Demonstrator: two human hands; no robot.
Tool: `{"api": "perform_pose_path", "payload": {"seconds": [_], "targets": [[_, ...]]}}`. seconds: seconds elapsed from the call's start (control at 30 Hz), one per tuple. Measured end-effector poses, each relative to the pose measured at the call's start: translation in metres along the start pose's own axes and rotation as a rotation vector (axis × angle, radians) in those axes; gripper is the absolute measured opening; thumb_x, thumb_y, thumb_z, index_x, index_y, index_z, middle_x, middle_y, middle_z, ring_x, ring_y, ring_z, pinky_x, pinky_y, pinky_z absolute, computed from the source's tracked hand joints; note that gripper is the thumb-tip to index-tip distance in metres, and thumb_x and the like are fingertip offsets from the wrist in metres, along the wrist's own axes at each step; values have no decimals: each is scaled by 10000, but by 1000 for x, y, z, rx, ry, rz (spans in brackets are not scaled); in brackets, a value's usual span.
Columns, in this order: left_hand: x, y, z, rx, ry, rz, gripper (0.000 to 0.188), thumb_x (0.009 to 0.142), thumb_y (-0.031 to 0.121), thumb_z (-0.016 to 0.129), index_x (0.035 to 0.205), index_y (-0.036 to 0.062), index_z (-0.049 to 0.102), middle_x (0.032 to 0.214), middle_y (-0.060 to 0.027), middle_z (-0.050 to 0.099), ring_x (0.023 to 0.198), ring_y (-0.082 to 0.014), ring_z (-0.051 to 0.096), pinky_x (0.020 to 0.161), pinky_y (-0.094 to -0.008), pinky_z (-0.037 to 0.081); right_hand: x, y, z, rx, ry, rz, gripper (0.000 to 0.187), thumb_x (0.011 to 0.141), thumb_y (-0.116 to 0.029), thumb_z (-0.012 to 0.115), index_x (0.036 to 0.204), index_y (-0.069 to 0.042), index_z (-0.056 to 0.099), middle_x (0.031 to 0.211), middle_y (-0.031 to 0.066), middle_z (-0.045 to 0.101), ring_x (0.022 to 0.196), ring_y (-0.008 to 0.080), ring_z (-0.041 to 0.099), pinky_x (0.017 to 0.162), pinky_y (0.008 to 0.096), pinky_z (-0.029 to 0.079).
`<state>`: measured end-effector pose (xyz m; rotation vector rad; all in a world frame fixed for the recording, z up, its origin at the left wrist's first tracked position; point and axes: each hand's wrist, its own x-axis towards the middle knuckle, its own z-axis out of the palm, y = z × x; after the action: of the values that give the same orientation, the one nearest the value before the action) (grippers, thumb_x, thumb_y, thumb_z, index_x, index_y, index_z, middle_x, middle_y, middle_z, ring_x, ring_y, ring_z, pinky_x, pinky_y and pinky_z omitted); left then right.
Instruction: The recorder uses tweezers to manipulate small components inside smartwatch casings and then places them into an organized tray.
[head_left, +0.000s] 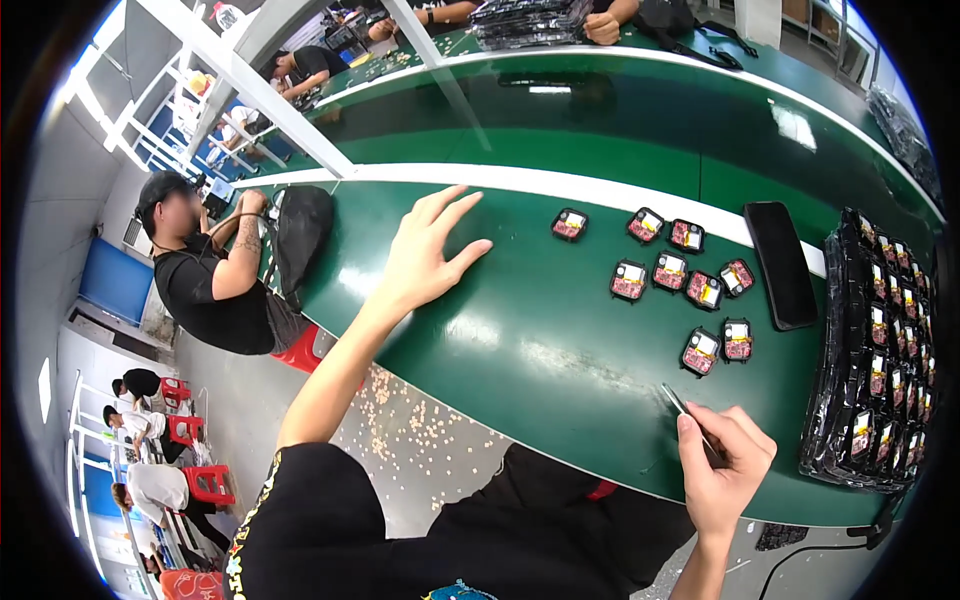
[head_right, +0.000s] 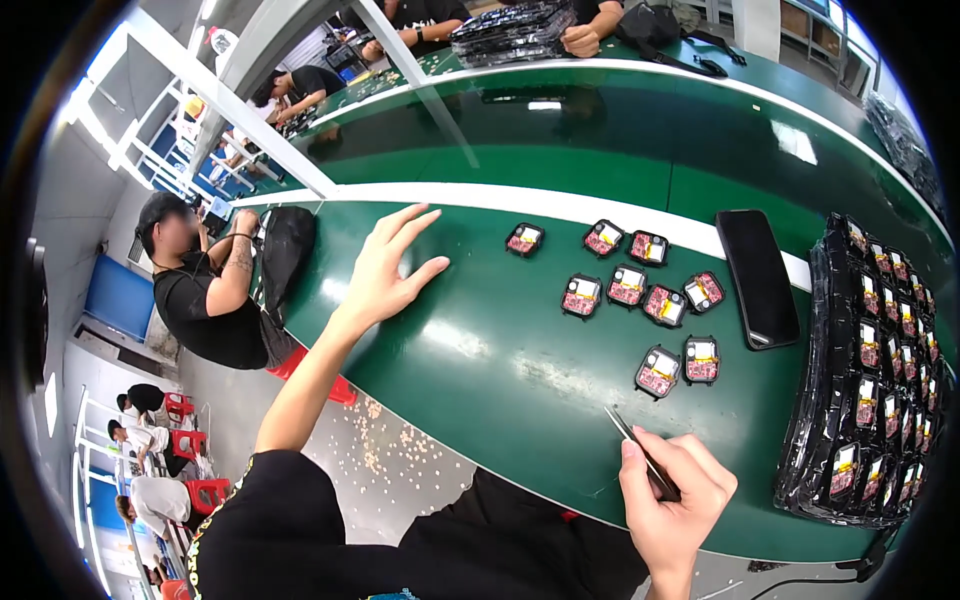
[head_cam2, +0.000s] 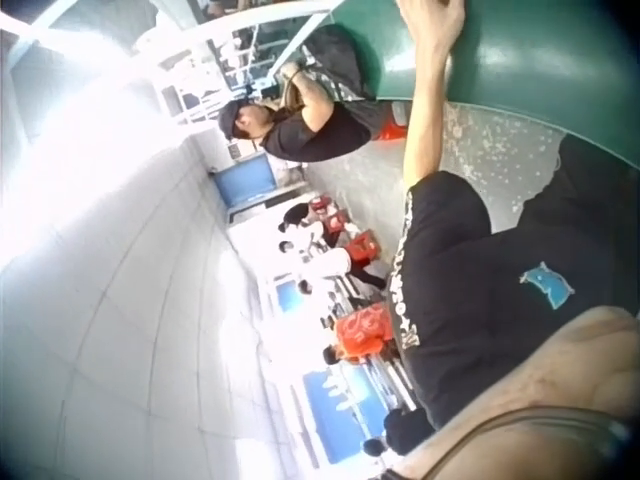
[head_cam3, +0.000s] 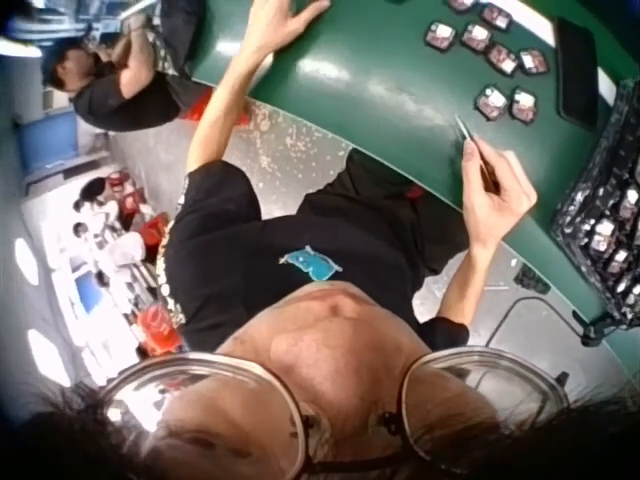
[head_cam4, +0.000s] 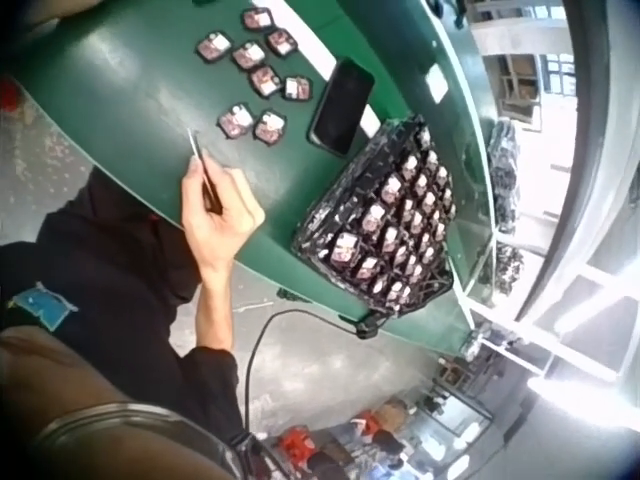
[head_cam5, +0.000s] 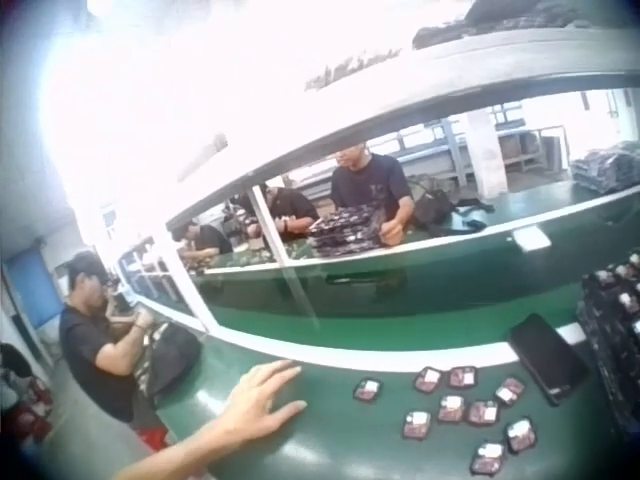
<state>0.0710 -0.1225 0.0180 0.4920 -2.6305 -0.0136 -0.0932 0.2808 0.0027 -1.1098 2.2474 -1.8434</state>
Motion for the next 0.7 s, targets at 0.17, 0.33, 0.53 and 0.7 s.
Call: {"api": "perform_pose_path", "payload": {"seconds": [0.17, 0.33, 0.53, 0.7], "targets": [[-37, -54, -4, 35, 7, -335, 561, 946, 353, 862, 1394, 54, 705, 1337, -137, 690, 1225, -322, 657, 1031, -413, 538, -1, 3, 1, 2, -30, -3, 164, 860, 63, 849, 1022, 37, 841, 685, 27, 658, 512, 41, 487, 482, 248, 312], [-24, 1, -15, -449, -193, -233, 444, 939, 189, 847, 1340, 44, 720, 1268, -132, 701, 1166, -297, 661, 1013, -396, 531, 1, 1, -1, -72, -47, -4, 167, 860, 68, 850, 1025, 41, 841, 685, 23, 654, 516, 36, 474, 482, 248, 308], [-21, 99, -5, -661, -302, 194, 586, 814, -7, 783, 1391, 49, 700, 1388, -135, 709, 1267, -346, 650, 1121, -447, 499, 8, 3, 10, -13, -53, -22, 184, 865, 71, 849, 1047, 41, 843, 694, 7, 645, 515, 16, 432, 476, 236, 285], [-8, 137, 9, -749, -372, 347, 620, 822, 33, 854, 1421, 42, 692, 1394, -133, 715, 1252, -341, 665, 1092, -455, 500, 7, 5, 7, -41, -57, -5, 185, 855, 46, 860, 1039, 32, 845, 696, 11, 664, 503, 28, 448, 466, 238, 302]]}}
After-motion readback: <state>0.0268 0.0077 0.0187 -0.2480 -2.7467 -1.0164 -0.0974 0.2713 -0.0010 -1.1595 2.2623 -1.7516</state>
